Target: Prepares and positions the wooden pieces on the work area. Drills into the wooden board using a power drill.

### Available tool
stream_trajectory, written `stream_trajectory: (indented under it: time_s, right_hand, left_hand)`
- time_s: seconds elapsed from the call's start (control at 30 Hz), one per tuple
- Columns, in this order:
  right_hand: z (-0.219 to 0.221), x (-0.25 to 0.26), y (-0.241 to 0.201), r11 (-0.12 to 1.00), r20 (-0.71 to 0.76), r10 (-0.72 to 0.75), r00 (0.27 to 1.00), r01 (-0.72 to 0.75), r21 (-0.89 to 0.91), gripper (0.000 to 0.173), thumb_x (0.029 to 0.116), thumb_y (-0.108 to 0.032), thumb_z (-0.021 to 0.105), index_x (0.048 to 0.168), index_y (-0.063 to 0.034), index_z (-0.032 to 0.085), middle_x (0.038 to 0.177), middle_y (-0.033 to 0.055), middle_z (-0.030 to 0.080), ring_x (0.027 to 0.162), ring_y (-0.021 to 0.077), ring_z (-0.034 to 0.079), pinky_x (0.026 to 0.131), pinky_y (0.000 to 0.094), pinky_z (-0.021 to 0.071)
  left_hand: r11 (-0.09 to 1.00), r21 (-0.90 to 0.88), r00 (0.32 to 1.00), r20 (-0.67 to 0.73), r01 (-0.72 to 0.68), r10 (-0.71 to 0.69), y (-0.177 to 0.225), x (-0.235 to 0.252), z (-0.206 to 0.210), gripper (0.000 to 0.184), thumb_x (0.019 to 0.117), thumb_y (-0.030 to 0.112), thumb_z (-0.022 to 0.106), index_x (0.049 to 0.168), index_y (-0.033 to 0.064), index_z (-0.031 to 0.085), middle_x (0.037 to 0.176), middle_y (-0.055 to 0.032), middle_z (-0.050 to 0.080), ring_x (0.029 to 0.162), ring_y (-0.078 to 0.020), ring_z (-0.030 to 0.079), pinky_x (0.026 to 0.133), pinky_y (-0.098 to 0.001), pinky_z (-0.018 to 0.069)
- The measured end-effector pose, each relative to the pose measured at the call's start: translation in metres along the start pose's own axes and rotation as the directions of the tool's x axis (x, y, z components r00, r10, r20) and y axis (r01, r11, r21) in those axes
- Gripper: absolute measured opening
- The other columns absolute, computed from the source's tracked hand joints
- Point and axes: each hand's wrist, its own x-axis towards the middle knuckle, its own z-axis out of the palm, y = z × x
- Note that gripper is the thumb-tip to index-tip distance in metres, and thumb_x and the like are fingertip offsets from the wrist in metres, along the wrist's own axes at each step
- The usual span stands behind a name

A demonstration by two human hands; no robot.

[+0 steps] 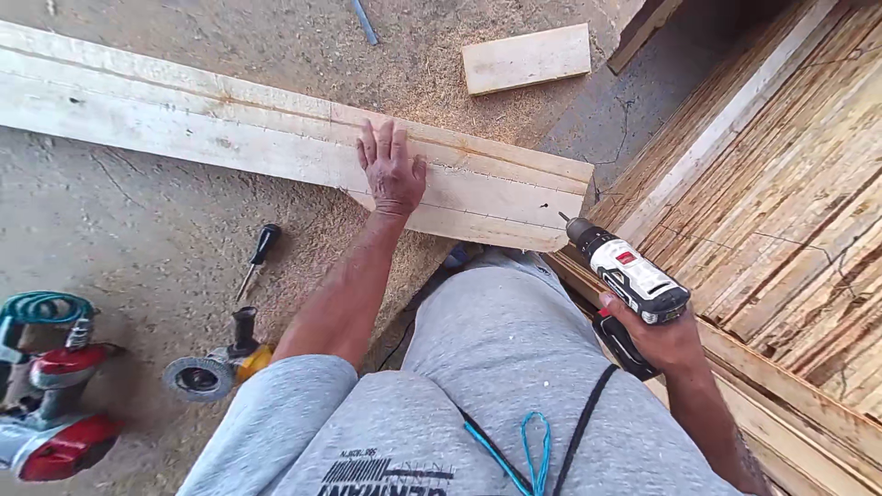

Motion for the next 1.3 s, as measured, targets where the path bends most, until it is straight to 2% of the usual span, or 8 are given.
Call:
stream_trajectory:
  time_s: [0.13,0.33,0.47,0.6,0.77,0.97,1.2,1.3]
  right_hand:
    - [0.003,-0.013,0.006,0.999,-0.002,-0.018,1.000,0.018,-0.032,0.064,0.0792,-0.029,0.088,0.128,0.0014,0.062,0.111,0.0017,0.075,0.103,0.0027,0.071,0.097,0.0245,0.0592]
    - [0.008,-0.040,0.012,0.998,0.015,-0.045,0.999,0.045,-0.034,0.065,0.0793,-0.032,0.088,0.129,0.0007,0.062,0.112,-0.0001,0.076,0.104,0.0014,0.071,0.097,0.0229,0.0588]
    - [0.012,-0.049,0.012,0.992,0.089,-0.060,0.994,0.070,-0.108,0.067,0.0784,-0.041,0.087,0.128,-0.0017,0.064,0.112,-0.0011,0.076,0.104,-0.0006,0.070,0.098,0.0219,0.0575]
    - [0.027,-0.036,-0.002,0.975,0.228,-0.131,0.965,0.167,-0.147,0.071,0.0779,-0.048,0.085,0.130,-0.0049,0.065,0.113,-0.0016,0.076,0.104,-0.0021,0.069,0.098,0.0227,0.0570]
    - [0.101,0.020,-0.047,0.885,0.567,-0.348,0.746,0.461,-0.063,0.071,0.0832,-0.043,0.082,0.141,-0.0088,0.059,0.115,0.0030,0.075,0.105,0.0067,0.071,0.097,0.0339,0.0594]
    - [0.283,0.012,-0.135,0.541,0.923,-0.231,0.308,0.829,-0.141,0.080,0.0904,-0.018,0.069,0.159,-0.0057,0.030,0.139,0.0226,0.059,0.118,0.0417,0.064,0.092,0.0619,0.0545]
    - [0.473,-0.050,-0.117,0.221,0.890,-0.432,0.147,0.974,-0.054,0.058,0.1017,-0.008,0.047,0.158,-0.0021,0.033,0.138,0.0310,0.053,0.111,0.0495,0.062,0.089,0.0607,0.0538]
    - [0.503,-0.050,-0.110,0.293,0.908,-0.395,0.137,0.956,-0.017,0.060,0.1016,-0.009,0.051,0.159,-0.0066,0.033,0.148,0.0318,0.045,0.119,0.0519,0.058,0.093,0.0629,0.0512]
  left_hand:
    - [0.891,-0.339,0.845,0.339,-0.301,0.414,0.128,-0.027,0.027,0.045,0.1032,0.037,0.059,0.140,0.0128,0.062,0.125,-0.0137,0.070,0.118,-0.0333,0.066,0.100,-0.0543,0.0530]
    - [0.834,-0.468,0.699,0.491,-0.291,0.520,0.190,-0.028,0.061,0.029,0.1071,0.030,0.049,0.113,0.0144,0.073,0.108,-0.0106,0.072,0.103,-0.0295,0.070,0.088,-0.0529,0.0570]
    - [0.680,-0.719,0.881,0.406,0.143,0.244,0.183,-0.024,0.035,0.024,0.1026,0.027,0.063,0.102,0.0048,0.074,0.094,-0.0094,0.073,0.087,-0.0212,0.071,0.084,-0.0458,0.0593]
    - [0.393,-0.826,0.907,0.417,0.404,-0.054,0.126,-0.040,-0.010,0.024,0.0986,0.025,0.071,0.100,0.0014,0.070,0.080,-0.0073,0.072,0.069,-0.0160,0.069,0.071,-0.0378,0.0609]
    - [0.738,-0.319,0.779,0.455,0.595,-0.431,-0.021,-0.129,-0.081,0.043,0.1001,0.048,0.061,0.105,0.0072,0.073,0.094,-0.0115,0.073,0.092,-0.0263,0.071,0.088,-0.0527,0.0565]
    - [0.469,0.046,0.428,0.337,0.882,-0.838,-0.125,-0.266,-0.134,0.043,0.1041,0.037,0.054,0.134,0.0077,0.064,0.127,-0.0191,0.069,0.122,-0.0379,0.064,0.105,-0.0633,0.0476]
    - [0.532,-0.444,0.552,-0.096,0.721,-0.828,-0.109,-0.351,-0.159,0.041,0.1070,0.031,0.053,0.133,0.0004,0.062,0.120,-0.0154,0.071,0.107,-0.0203,0.071,0.099,-0.0420,0.0564]
    - [0.636,-0.351,0.680,0.001,0.687,-0.733,-0.092,-0.363,-0.140,0.048,0.1021,0.039,0.059,0.138,0.0072,0.063,0.146,-0.0128,0.059,0.132,-0.0211,0.060,0.111,-0.0423,0.0492]
